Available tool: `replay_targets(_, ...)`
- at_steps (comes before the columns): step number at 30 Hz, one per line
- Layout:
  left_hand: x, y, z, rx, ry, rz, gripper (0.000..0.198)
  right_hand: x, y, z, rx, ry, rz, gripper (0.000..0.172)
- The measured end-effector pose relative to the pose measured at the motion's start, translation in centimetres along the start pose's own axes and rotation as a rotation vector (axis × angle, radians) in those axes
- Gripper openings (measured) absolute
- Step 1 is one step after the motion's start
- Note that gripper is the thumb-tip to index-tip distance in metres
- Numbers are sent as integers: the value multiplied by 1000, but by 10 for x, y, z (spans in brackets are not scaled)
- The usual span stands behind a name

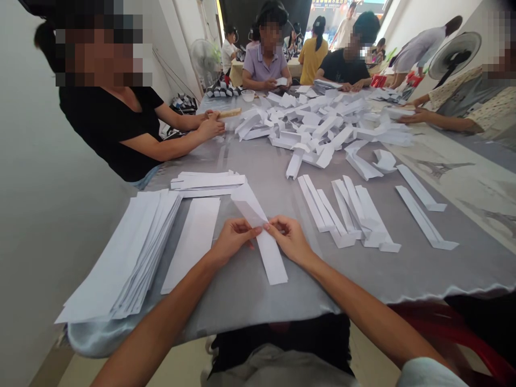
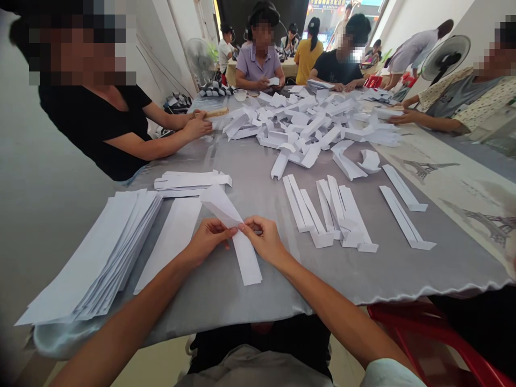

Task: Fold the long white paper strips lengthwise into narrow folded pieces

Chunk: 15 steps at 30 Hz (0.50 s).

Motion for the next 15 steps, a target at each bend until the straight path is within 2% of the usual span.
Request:
replay_targets(3, 1, 1, -4, 5, -30, -8, 37, -1, -1, -3, 2, -22, 7, 45)
replay_targets(9, -2, -9, -1, 9, -10, 125, 39, 1, -1, -6, 17, -42, -2, 43)
replay_targets(12, -2, -8, 4, 12, 40, 107, 38, 0, 1, -2, -8, -2, -24, 42)
replay_targets(15, 0, -2, 3, 10, 32, 54, 35, -1, -1, -3, -15, -5, -11, 42)
Point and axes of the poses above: each hand's wrist, its own x-axis away from the middle knuckle, its own y-axis out of the palm, z = x × y, the point moved 9 cm from there along -x, towards the middle knuckle, and after that the axes turned 12 degrees about z, right-handed, at the moved point
